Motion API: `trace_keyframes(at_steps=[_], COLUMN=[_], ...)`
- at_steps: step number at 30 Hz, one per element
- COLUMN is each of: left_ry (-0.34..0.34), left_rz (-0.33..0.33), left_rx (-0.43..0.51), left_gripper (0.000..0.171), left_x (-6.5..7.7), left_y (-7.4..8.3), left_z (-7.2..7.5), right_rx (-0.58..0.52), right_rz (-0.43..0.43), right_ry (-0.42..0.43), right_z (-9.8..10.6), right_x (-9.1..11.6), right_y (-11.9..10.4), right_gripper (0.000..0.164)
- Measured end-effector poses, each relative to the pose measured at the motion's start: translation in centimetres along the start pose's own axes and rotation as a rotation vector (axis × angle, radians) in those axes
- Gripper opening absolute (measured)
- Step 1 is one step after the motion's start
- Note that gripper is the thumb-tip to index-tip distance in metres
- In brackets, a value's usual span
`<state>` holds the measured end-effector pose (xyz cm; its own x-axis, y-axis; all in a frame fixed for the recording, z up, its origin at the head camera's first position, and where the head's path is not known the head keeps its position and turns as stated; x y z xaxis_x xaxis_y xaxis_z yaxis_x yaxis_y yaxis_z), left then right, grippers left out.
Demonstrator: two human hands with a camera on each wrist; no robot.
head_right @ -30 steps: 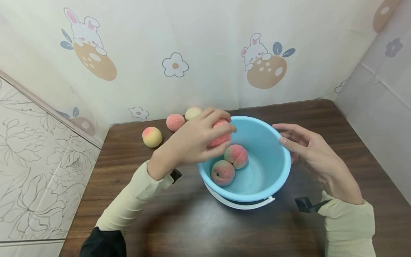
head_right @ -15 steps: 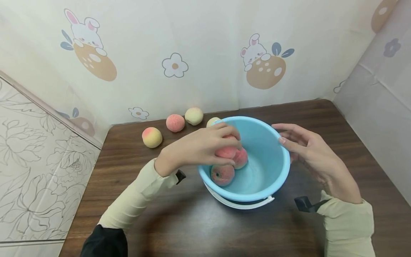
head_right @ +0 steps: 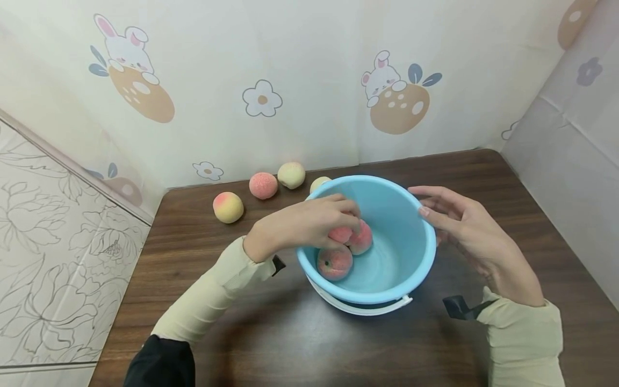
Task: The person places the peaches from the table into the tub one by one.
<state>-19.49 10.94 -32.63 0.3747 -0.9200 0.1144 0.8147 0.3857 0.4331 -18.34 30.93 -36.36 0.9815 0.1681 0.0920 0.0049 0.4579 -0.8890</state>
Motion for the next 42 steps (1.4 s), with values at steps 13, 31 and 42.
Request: trace_keyframes(at_steps=[13, 31, 42], left_ry=[-0.091, -0.135, -0.146], left_rz=[0.025, 0.028, 0.08], left_rx=[0.029, -0.023, -0.029], left_gripper=[0.027, 0.019, 0.02], left_x=[-0.8, -1.6, -1.5], left_y=[-0.5, -0.7, -0.9], left_z=[-0.8, -1.7, -1.9], right_rx=[-0.083, 0.004, -0.018], right_rz=[0.022, -0.04, -0.034], right_ry=[-0.037, 0.005, -0.006], right_z=[-0.2, 0.1, 0.0], right_x=[-0.2, -0.2, -0.3], right_y=[0.2, 0.4, 0.3], right_gripper=[0.051, 0.052, 0.052])
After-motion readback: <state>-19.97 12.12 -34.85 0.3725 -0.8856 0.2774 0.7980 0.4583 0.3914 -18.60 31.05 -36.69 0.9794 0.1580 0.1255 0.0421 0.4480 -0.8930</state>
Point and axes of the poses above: each hand's wrist, its own x-axis away from the middle knuckle, its own z-axis out of the back of the hand, y = z × x, the point moved 10 cm from there along -x, towards the middle knuckle, and after that the axes turned 13 degrees about x, right-handed, at the moved point
